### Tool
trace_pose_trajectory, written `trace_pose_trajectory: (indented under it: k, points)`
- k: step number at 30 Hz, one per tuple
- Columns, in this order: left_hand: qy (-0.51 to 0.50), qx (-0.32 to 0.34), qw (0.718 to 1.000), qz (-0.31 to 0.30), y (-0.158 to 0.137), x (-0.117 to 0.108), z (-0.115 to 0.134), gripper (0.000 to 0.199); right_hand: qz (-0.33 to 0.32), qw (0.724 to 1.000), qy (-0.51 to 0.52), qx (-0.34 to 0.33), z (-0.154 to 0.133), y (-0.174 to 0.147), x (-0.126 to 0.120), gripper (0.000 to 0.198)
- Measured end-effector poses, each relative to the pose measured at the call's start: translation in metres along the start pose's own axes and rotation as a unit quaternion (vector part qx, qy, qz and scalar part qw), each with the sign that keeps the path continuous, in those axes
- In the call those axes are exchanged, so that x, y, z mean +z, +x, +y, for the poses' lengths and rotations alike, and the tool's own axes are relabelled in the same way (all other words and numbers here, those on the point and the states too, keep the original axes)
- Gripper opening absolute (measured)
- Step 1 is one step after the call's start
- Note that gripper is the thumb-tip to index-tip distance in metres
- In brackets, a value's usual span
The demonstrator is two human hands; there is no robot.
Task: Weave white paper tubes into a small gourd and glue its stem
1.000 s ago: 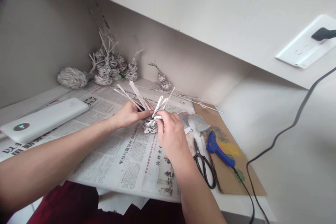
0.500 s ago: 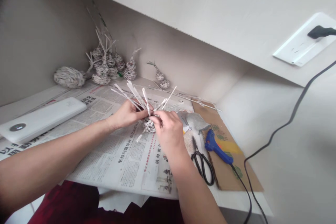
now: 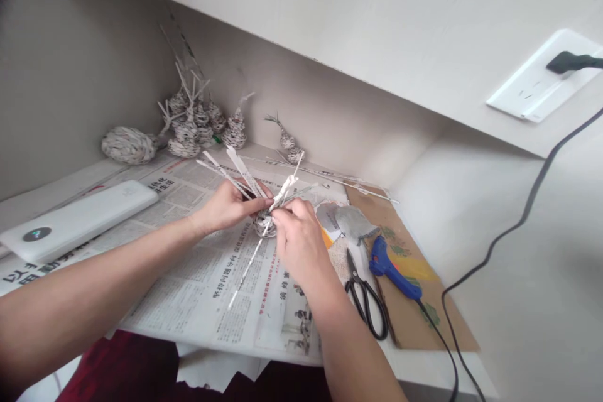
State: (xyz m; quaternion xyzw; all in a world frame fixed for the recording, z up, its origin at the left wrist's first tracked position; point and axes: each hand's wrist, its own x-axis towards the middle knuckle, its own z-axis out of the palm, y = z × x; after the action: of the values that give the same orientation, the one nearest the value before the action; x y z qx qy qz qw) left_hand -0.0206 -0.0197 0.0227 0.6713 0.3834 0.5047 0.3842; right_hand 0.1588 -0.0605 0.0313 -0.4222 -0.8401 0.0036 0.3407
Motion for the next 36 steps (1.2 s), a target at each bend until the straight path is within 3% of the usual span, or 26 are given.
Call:
trace_pose_trajectory:
  k: [3,5,11,15,18,23,27,31,36]
  points:
    - [-0.006,-0.001,1.000,-0.009,0.000,-0.001,0.002,0.020,0.069,0.996,0.055,0.025,0.005,0.001,0.003,0.015]
    - [0.002,0.006,1.000,-0.020,0.000,-0.001,0.002,0.019,0.077,0.995,0.046,0.033,0.006,0.001,0.006,0.012]
    - [0.046,0.036,0.998,-0.018,-0.002,0.000,-0.001,0.014,0.010,0.997,-0.070,-0.007,-0.003,0.001,0.008,0.018]
    - [0.070,0.012,0.997,0.010,0.003,-0.007,0.000,0.017,-0.044,0.994,-0.096,-0.036,-0.009,-0.001,0.005,0.024]
    - [0.063,-0.006,0.998,0.003,0.004,-0.010,0.001,0.019,-0.050,0.994,-0.096,-0.014,-0.009,-0.002,0.008,0.022]
    - [0.051,0.009,0.998,-0.021,0.001,-0.005,0.003,0.014,-0.057,0.996,0.035,0.052,-0.001,-0.001,0.019,0.016]
    - [0.028,0.004,1.000,-0.010,0.002,-0.005,0.002,0.016,-0.037,0.995,0.077,0.047,0.003,-0.001,0.019,0.018]
    - [0.015,-0.003,1.000,-0.017,0.005,-0.008,-0.002,0.017,0.031,0.998,0.031,0.052,0.003,-0.002,0.017,0.020]
    - [0.030,0.000,0.999,-0.015,0.003,-0.006,-0.001,0.018,-0.016,0.995,-0.095,0.033,-0.003,-0.001,0.016,0.026]
